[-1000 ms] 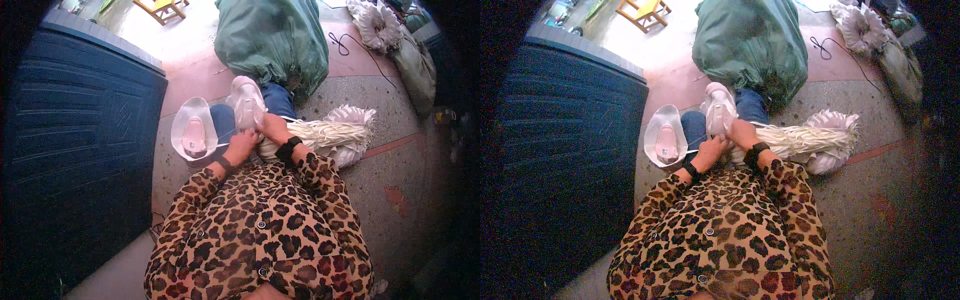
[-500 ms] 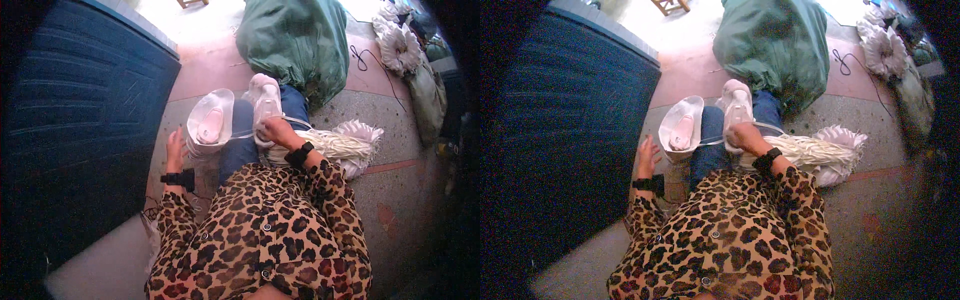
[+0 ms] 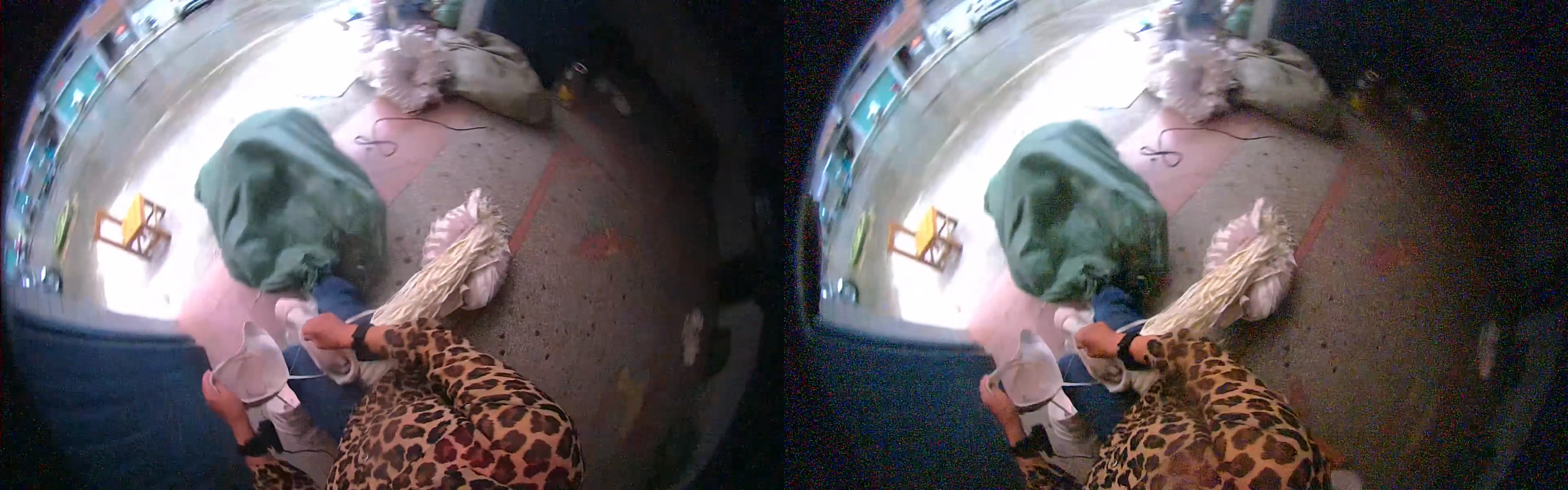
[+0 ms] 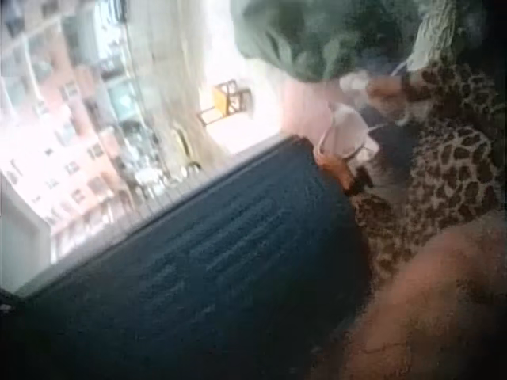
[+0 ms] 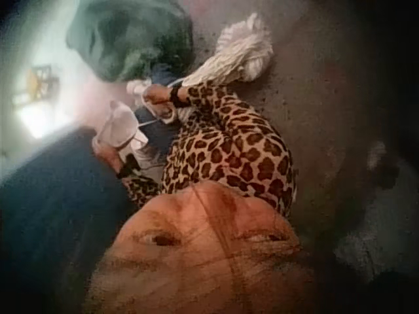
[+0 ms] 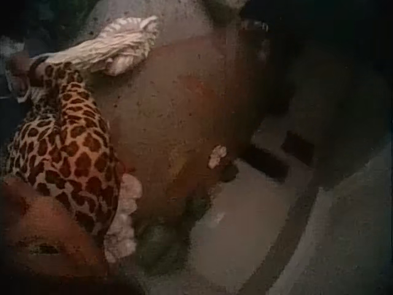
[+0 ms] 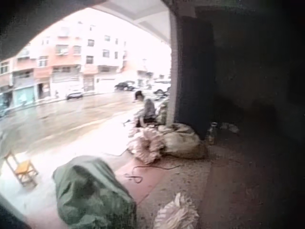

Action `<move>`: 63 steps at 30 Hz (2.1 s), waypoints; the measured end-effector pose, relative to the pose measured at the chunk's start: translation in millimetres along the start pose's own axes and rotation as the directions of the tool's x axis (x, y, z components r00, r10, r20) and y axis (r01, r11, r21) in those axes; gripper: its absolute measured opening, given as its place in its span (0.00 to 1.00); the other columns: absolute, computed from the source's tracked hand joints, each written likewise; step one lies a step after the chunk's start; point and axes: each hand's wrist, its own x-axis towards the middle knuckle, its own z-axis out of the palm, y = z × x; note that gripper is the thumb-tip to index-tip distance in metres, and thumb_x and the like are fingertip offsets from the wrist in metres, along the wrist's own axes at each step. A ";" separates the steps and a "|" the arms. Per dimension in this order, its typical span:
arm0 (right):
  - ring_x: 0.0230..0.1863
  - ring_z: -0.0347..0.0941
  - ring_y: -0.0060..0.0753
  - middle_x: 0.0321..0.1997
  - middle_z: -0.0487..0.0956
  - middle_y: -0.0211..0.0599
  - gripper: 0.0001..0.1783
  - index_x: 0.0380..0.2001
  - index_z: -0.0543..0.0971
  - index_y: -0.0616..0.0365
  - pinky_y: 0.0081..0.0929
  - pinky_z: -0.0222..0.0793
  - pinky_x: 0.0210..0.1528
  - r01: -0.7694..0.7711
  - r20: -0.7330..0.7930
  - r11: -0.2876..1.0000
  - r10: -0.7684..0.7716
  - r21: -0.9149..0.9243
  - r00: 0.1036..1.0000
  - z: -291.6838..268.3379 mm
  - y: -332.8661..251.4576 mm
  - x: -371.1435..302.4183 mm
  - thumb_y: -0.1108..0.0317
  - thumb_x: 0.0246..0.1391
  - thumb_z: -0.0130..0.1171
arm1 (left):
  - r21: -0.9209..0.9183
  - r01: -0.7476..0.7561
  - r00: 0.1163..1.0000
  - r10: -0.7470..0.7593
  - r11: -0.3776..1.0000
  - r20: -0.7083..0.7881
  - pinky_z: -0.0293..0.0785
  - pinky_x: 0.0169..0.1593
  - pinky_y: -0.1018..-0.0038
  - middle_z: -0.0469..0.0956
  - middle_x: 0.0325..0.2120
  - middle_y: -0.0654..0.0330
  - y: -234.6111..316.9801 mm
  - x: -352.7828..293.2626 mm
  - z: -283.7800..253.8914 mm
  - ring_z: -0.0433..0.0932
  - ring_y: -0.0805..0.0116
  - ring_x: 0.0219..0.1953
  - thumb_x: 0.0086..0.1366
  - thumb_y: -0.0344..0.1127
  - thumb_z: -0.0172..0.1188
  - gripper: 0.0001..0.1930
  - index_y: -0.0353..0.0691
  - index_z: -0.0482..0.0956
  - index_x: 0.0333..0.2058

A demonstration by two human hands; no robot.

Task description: Insert white laces into a white sneaker.

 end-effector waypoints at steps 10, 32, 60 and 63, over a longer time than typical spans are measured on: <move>0.35 0.79 0.58 0.31 0.80 0.53 0.13 0.32 0.79 0.61 0.49 0.74 0.34 -0.182 0.023 0.983 0.183 -0.028 0.983 -35.1 -19.9 3.7 0.64 0.46 0.61 | 0.122 -0.489 0.842 0.431 0.864 0.324 0.68 0.50 0.51 0.77 0.41 0.45 45.9 -48.2 73.5 0.73 0.42 0.46 0.59 0.32 0.53 0.13 0.33 0.76 0.41; 0.36 0.79 0.54 0.32 0.81 0.51 0.09 0.35 0.80 0.55 0.48 0.74 0.36 -0.190 0.022 0.979 0.192 -0.072 0.981 -22.6 -23.1 14.6 0.66 0.51 0.55 | 0.114 -0.540 0.694 0.364 0.834 0.622 0.71 0.42 0.53 0.77 0.32 0.52 58.3 -56.7 143.6 0.75 0.44 0.40 0.59 0.37 0.57 0.08 0.40 0.77 0.33; 0.35 0.80 0.55 0.31 0.82 0.50 0.13 0.30 0.82 0.58 0.47 0.76 0.37 -0.266 0.231 0.938 0.315 -0.223 0.920 -0.1 -67.3 -77.8 0.61 0.41 0.62 | 0.084 -0.895 0.409 0.731 0.438 0.547 0.69 0.29 0.66 0.75 0.24 0.64 51.0 -151.0 123.3 0.75 0.64 0.36 0.56 0.37 0.56 0.04 0.47 0.75 0.30; 0.36 0.80 0.56 0.31 0.82 0.51 0.15 0.32 0.81 0.59 0.48 0.75 0.37 -0.258 0.252 0.931 0.323 -0.259 0.912 -3.0 -65.3 -74.6 0.60 0.44 0.61 | 0.112 -0.887 0.432 0.720 0.448 0.543 0.68 0.31 0.66 0.75 0.23 0.64 38.5 -152.3 126.7 0.75 0.65 0.36 0.55 0.37 0.56 0.03 0.48 0.74 0.28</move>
